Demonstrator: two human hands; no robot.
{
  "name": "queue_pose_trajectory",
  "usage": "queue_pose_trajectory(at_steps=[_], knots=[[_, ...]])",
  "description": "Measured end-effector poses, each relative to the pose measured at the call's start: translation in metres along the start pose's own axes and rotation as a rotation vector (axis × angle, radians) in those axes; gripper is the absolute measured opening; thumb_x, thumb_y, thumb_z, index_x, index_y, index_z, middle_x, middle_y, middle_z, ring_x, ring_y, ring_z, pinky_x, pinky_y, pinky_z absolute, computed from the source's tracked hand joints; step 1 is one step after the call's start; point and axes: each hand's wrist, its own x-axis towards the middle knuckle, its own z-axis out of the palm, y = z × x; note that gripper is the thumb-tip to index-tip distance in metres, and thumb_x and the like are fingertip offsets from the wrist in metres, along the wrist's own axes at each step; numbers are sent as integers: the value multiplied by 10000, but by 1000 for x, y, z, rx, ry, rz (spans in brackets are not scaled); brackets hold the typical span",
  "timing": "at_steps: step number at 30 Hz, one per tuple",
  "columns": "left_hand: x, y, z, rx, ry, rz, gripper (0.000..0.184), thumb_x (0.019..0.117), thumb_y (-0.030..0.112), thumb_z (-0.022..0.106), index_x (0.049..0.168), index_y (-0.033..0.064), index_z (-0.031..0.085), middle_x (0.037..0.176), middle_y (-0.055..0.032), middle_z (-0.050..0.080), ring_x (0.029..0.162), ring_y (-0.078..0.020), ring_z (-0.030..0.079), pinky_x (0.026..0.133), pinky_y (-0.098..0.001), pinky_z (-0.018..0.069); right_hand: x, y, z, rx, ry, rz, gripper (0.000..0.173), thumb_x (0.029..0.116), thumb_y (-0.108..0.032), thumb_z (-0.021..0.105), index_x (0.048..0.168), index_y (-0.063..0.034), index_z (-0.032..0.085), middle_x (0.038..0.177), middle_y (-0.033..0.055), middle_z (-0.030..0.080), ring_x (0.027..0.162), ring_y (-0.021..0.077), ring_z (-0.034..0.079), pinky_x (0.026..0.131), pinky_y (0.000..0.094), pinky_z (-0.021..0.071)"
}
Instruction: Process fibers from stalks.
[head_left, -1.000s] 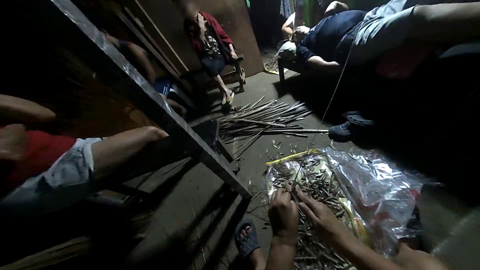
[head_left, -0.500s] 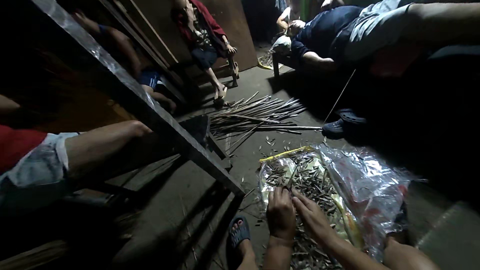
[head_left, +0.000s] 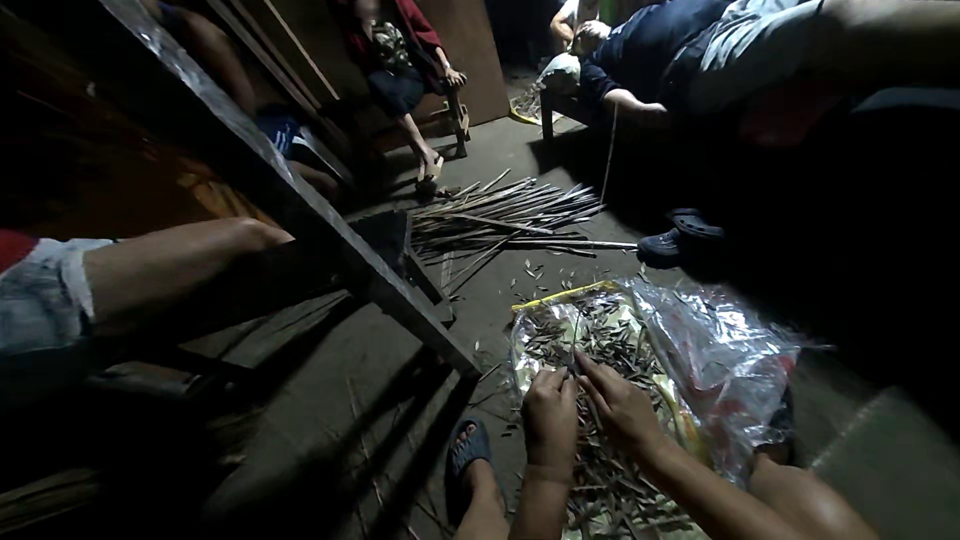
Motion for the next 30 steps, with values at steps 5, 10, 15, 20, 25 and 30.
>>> queue_pose_trajectory(at_steps=[5, 10, 15, 20, 25, 30], knots=[[-2, -3, -15, -222, -141, -225, 191, 1011, 81, 619, 1125, -12, 741, 997, -121, 697, 699, -104, 630, 640, -270, 540, 32, 25, -15, 267, -51, 179, 458, 1113, -213, 358, 1536, -66, 453, 1459, 202, 560, 1312, 363, 567, 1100, 558, 409], [11, -7, -26, -470, -59, -345, 159, 1006, 48, 621, 1100, -53, 702, 806, -63, 669, 571, -52, 594, 546, -211, 524, 25, 7, -19, 681, -90, 326, 432, 1112, -219, 378, 1474, -13, 489, 1083, 62, 629, 826, 72, 567, 716, 250, 472], [11, -9, -17, -610, 21, -305, 129, 975, -7, 632, 1073, -63, 695, 848, -59, 693, 640, -35, 630, 610, -193, 548, 5, -15, -12, 934, -296, 322, 262, 1002, -175, 573, 1209, -15, 559, 755, -34, 530, 549, 16, 473, 501, 189, 421], [9, -2, -8, -702, 79, -312, 74, 962, -21, 640, 1010, -46, 690, 847, -27, 688, 726, -16, 635, 701, -181, 537, -3, -18, -7, 902, -258, 276, 123, 910, -73, 703, 979, -50, 604, 759, -53, 587, 597, -8, 522, 550, 160, 441], [16, -4, -7, -661, 88, -270, 87, 955, -19, 652, 1024, -61, 686, 875, -56, 682, 758, -32, 624, 732, -199, 527, 0, -17, -13, 823, -249, 261, 81, 945, -21, 573, 1005, -23, 627, 764, -45, 582, 564, 3, 492, 519, 182, 430], [14, 0, -2, -653, -60, -273, 119, 951, 8, 673, 1054, -51, 673, 900, -66, 691, 771, -54, 654, 737, -225, 554, -2, -12, -21, 671, -100, 215, 80, 954, -49, 601, 996, 10, 634, 771, -27, 572, 635, 5, 512, 593, 191, 442]])
